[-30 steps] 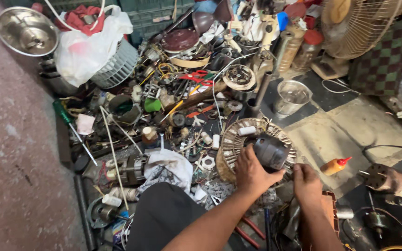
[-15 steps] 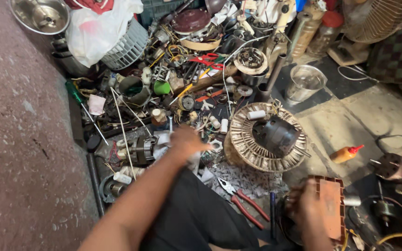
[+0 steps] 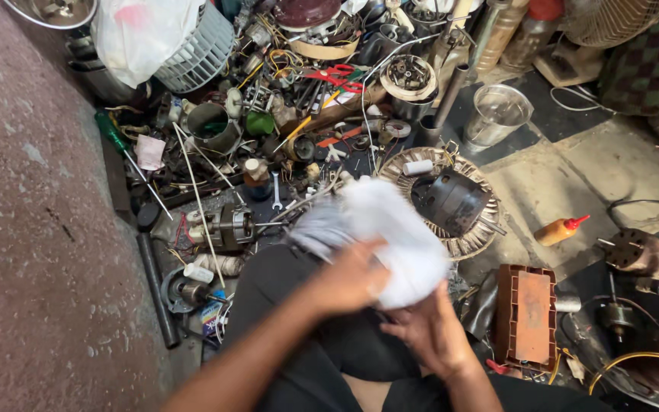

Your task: The person works on a fan motor assembly on the floor, using pliers to manipulate wires and components, cleaning parts with a cloth, and handling various motor housings and stators.

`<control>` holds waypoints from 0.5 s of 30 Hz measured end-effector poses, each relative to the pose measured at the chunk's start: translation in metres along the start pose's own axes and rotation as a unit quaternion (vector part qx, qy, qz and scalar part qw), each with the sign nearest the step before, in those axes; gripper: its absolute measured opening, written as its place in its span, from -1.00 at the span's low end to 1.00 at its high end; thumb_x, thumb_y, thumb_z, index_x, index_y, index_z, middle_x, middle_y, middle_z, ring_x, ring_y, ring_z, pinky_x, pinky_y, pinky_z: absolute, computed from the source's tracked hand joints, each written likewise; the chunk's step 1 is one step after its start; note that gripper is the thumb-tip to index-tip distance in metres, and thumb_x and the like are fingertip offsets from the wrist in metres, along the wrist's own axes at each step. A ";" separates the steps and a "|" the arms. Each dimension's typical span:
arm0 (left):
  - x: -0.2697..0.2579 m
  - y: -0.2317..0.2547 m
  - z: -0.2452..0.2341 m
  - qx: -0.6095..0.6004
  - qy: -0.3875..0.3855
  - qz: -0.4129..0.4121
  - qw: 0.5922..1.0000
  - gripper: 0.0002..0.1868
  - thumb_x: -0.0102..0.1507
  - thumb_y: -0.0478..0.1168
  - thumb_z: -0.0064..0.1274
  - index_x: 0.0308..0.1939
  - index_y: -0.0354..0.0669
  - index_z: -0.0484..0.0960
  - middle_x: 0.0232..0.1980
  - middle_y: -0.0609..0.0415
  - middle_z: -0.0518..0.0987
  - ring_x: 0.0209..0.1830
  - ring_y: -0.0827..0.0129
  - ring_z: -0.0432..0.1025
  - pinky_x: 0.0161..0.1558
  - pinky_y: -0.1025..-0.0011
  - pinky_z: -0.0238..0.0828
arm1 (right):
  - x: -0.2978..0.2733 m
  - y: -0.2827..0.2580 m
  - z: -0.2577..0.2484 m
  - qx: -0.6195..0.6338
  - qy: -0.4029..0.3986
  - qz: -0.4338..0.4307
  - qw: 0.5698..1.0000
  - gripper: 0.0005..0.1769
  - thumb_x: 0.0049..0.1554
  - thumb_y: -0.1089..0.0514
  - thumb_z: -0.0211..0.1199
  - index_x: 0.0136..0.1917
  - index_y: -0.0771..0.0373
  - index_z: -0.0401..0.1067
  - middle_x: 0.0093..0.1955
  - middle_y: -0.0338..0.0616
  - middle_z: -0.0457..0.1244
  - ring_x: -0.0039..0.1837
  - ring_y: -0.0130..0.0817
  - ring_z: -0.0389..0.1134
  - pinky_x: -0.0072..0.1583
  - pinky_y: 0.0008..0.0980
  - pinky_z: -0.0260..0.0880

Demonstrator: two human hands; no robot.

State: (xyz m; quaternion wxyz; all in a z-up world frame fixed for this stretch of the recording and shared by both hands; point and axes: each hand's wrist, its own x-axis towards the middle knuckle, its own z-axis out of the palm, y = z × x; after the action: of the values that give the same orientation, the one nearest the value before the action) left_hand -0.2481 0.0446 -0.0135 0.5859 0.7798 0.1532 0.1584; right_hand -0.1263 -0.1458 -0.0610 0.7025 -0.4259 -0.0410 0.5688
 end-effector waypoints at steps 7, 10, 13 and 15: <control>-0.055 0.077 0.091 0.165 0.211 0.228 0.936 -0.51 0.18 -0.12 0.28 0.13 -0.17 0.50 0.12 -0.16 0.54 0.21 0.06 0.42 0.24 0.18 0.34 | -0.014 0.025 -0.089 0.014 0.137 -0.133 0.981 -0.56 0.29 0.00 0.01 0.29 0.34 0.36 0.13 0.02 0.36 0.12 -0.12 0.42 0.10 -0.15 0.48; -0.050 0.056 0.111 0.068 0.233 0.231 0.942 -0.25 -0.01 -0.06 0.31 0.16 -0.44 0.49 0.07 -0.39 0.44 0.07 -0.07 0.37 0.06 0.09 0.35 | -0.023 0.060 -0.115 0.069 0.111 -0.091 0.987 -0.55 0.29 -0.07 0.01 0.28 0.27 0.37 0.09 -0.01 0.37 0.08 -0.13 0.43 0.08 -0.13 0.47; -0.040 -0.001 0.147 -0.121 0.033 -0.081 0.989 -0.60 0.17 -0.01 0.27 -0.12 -0.25 0.65 -0.19 -0.04 0.63 -0.16 0.27 0.55 -0.11 0.31 0.47 | -0.012 0.104 -0.122 0.150 0.082 -0.058 0.984 -0.54 0.30 -0.14 0.01 0.27 0.20 0.37 0.04 -0.04 0.38 0.05 -0.15 0.43 0.06 -0.11 0.46; -0.038 -0.049 0.167 -0.156 0.101 -0.145 0.972 -0.68 0.32 -0.01 0.09 -0.20 -0.24 0.68 -0.31 0.00 0.66 -0.28 0.30 0.56 -0.16 0.34 0.45 | -0.001 0.116 -0.119 0.103 0.144 -0.035 0.984 -0.56 0.28 -0.09 0.01 0.29 0.20 0.36 0.06 -0.04 0.37 0.06 -0.14 0.43 0.09 -0.12 0.44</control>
State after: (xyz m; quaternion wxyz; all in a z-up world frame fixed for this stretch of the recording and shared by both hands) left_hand -0.2139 -0.1028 -0.1071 0.6987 0.6283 0.2961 0.1716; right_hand -0.1510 -0.2133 -0.2103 0.7607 -0.4271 0.1039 0.4776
